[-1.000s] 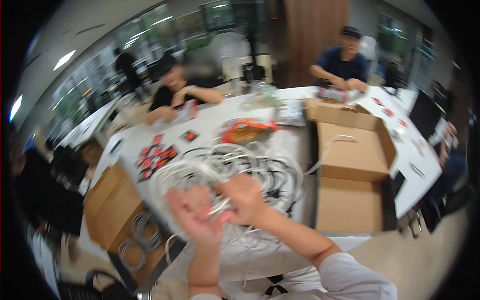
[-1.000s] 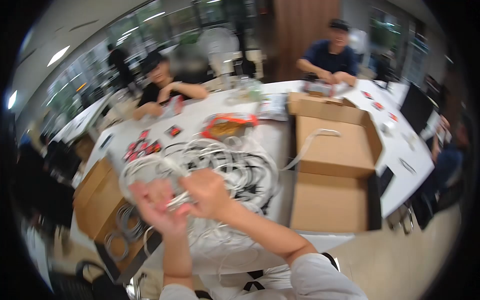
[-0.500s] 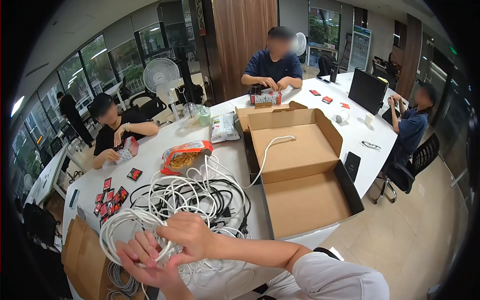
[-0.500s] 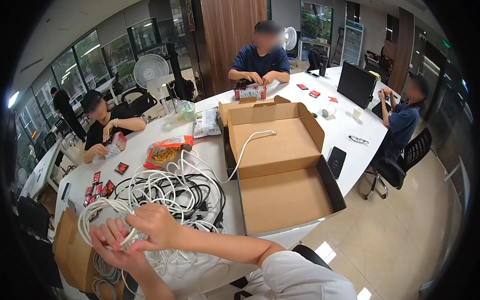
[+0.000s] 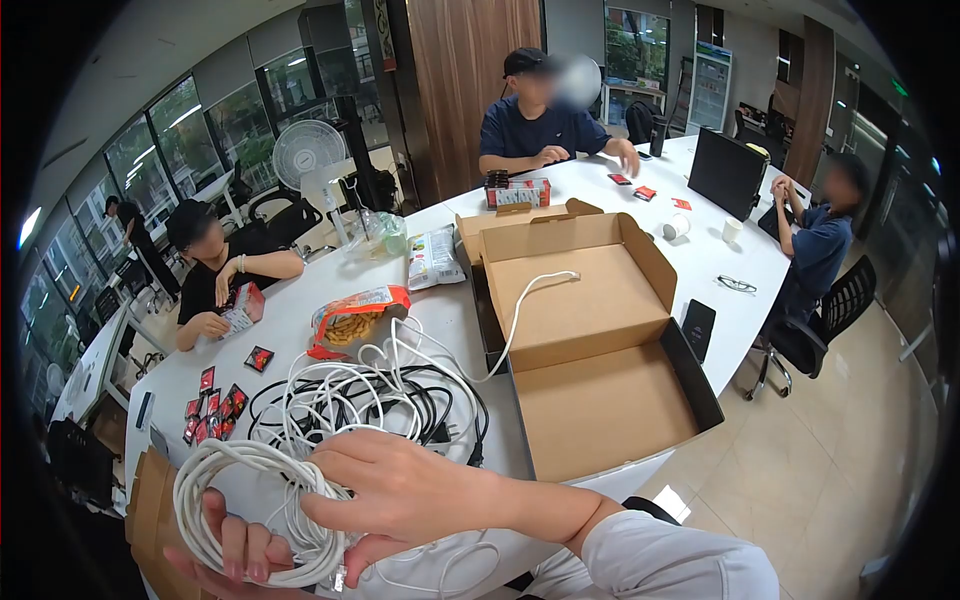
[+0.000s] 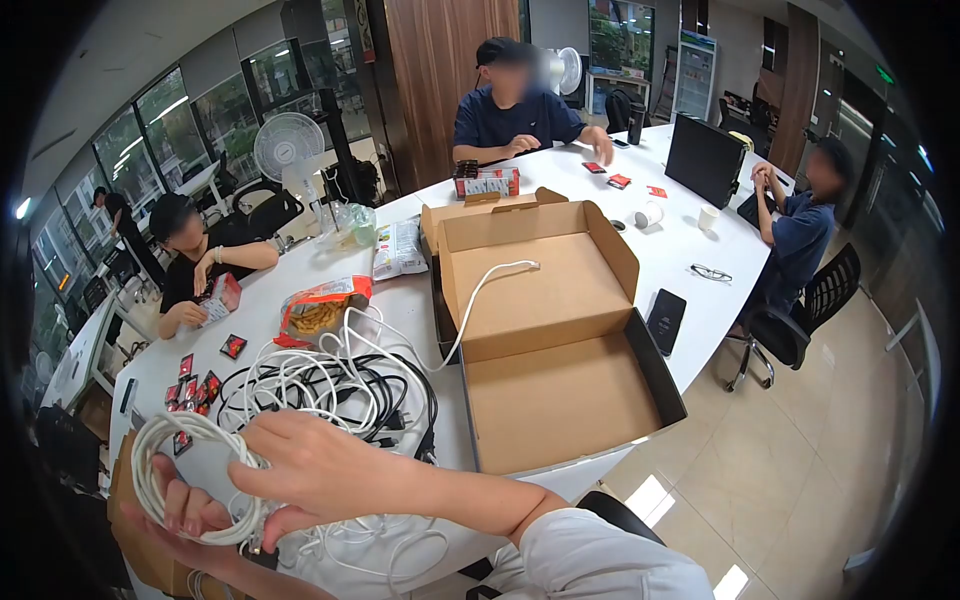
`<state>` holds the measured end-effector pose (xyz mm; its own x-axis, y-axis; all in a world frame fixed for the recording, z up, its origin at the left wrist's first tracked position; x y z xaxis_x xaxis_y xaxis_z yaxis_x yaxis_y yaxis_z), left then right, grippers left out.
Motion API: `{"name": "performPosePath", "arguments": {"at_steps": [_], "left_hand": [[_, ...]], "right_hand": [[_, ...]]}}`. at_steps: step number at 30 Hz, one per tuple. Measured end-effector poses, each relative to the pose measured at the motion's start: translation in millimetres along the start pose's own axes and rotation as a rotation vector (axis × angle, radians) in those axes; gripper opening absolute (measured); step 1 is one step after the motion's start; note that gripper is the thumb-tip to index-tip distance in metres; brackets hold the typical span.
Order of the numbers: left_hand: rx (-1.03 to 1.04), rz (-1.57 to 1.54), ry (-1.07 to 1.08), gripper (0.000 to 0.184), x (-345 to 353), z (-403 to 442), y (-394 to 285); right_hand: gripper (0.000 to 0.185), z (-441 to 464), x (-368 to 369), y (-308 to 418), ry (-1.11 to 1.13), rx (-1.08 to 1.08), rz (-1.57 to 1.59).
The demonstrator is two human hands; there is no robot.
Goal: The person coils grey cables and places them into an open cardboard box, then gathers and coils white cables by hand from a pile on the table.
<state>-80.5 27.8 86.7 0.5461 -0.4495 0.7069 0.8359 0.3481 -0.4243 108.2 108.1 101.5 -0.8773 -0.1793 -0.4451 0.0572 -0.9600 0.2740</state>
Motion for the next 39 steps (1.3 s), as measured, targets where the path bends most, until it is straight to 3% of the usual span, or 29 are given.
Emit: {"name": "performPosePath", "arguments": {"at_steps": [9,16,18,24,39], "left_hand": [[-0.044,-0.068,-0.031,0.055,-9.7,-8.8,-8.2],[-0.010,-0.105,-0.094,0.031,0.1,-5.4,1.4],[0.003,-0.074,-0.182,0.030,0.8,-7.1,1.7],[-0.089,0.165,0.123,0.046,4.2,8.3,1.9],[0.011,-0.072,-0.114,0.041,-9.7,10.2,8.1]], "right_hand": [[0.051,-1.9,-1.1,-3.3,0.166,0.109,-0.029],[0.047,-3.4,-4.4,-2.3,0.246,0.147,-0.029],[0.046,-3.7,-5.9,-1.2,0.269,0.159,-0.019],[0.044,-4.9,-0.4,1.9,0.274,0.148,0.010],[0.043,-7.2,-4.3,0.4,0.243,0.159,0.002]]}}
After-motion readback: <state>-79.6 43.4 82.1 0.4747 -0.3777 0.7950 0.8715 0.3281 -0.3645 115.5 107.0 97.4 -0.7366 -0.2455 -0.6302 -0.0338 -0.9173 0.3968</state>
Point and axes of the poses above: each hand's wrist, its own z-axis towards the middle knuckle, its own x-axis out of the palm, y = z × x, the point moved 4 cm from there along z, towards the middle knuckle, and after that the axes turned 7 degrees about x, right-handed, at the moved point
